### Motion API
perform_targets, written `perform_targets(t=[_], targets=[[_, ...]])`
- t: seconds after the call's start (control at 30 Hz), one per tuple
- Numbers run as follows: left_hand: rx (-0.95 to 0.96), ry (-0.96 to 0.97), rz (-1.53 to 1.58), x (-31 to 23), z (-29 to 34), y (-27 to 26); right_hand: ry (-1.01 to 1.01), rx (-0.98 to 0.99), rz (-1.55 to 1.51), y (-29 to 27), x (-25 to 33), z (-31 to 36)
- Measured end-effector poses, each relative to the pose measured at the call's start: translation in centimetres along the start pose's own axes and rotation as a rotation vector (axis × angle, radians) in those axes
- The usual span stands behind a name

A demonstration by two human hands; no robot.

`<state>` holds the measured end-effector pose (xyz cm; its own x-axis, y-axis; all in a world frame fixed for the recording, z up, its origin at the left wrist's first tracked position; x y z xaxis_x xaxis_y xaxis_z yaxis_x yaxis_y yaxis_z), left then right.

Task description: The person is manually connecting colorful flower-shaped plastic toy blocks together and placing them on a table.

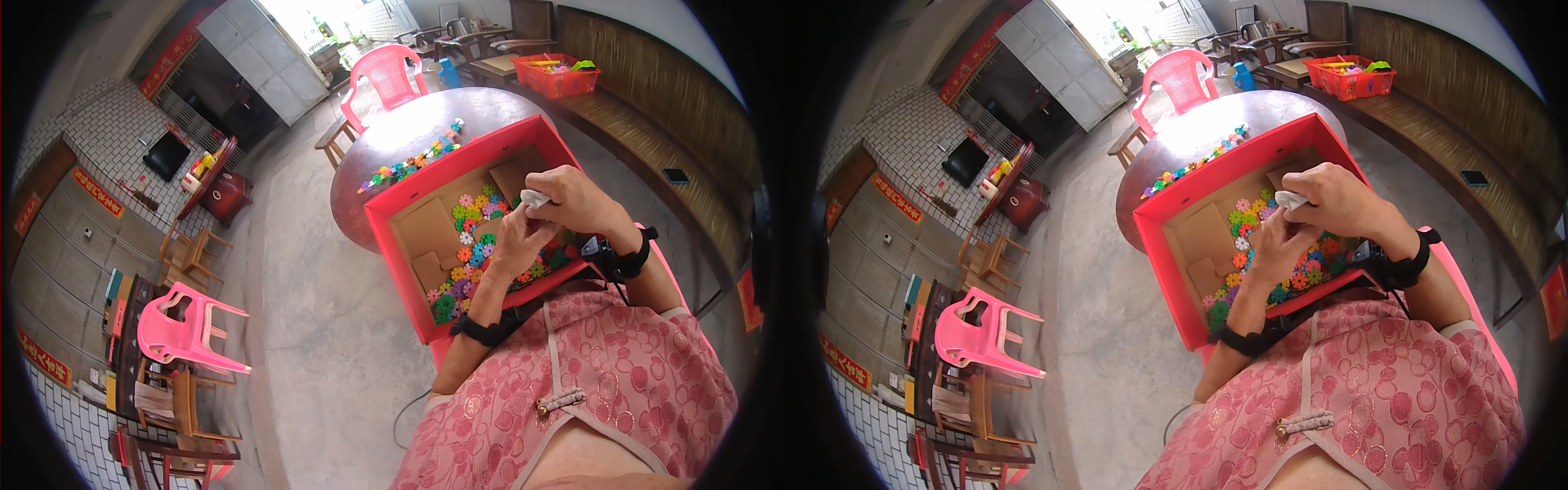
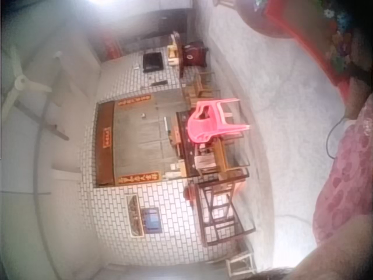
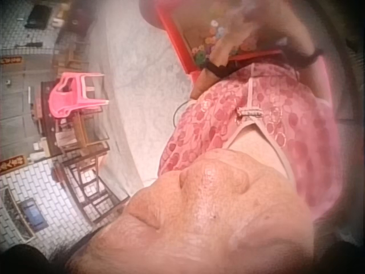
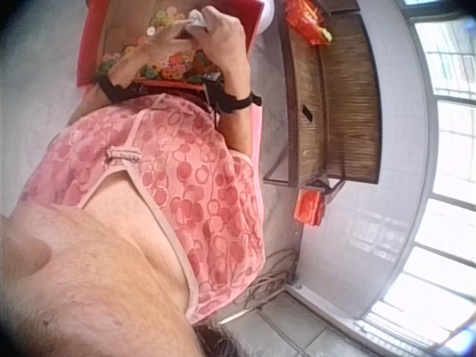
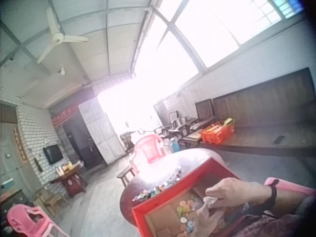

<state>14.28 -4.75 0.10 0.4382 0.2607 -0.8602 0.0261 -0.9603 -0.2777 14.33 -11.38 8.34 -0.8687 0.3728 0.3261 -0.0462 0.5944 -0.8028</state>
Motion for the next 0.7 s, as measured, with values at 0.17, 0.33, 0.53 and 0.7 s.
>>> perform_targets(t=[0.17,0.33,0.53,0.7], targets=[[0.124,0.085,0.417,-1.5,0.1,0.5,0.042,-0.034,-0.191,-0.7,0.1,-0.1],[0.25,0.079,0.547,-2.0,0.3,0.2,0.228,-0.147,-0.649,-0.9,-2.4,0.5],[0.073,0.12,0.584,-1.8,-0.3,-1.1,0.255,-0.424,-1.016,-3.8,-4.6,1.0],[-0.297,0.056,0.768,1.0,-0.2,-5.1,0.089,-0.368,-0.236,-1.9,-4.1,0.2]])
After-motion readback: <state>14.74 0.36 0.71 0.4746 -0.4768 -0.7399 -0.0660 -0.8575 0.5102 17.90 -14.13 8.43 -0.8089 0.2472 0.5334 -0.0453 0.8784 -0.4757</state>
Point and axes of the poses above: each hand's wrist, its own z-axis away from the middle knuckle, its own y-axis out of the palm, x = y × z, the point moved 10 cm from there along -z, towards the middle knuckle, and after that the axes turned 2 degrees about z, right-handed, at the moved point
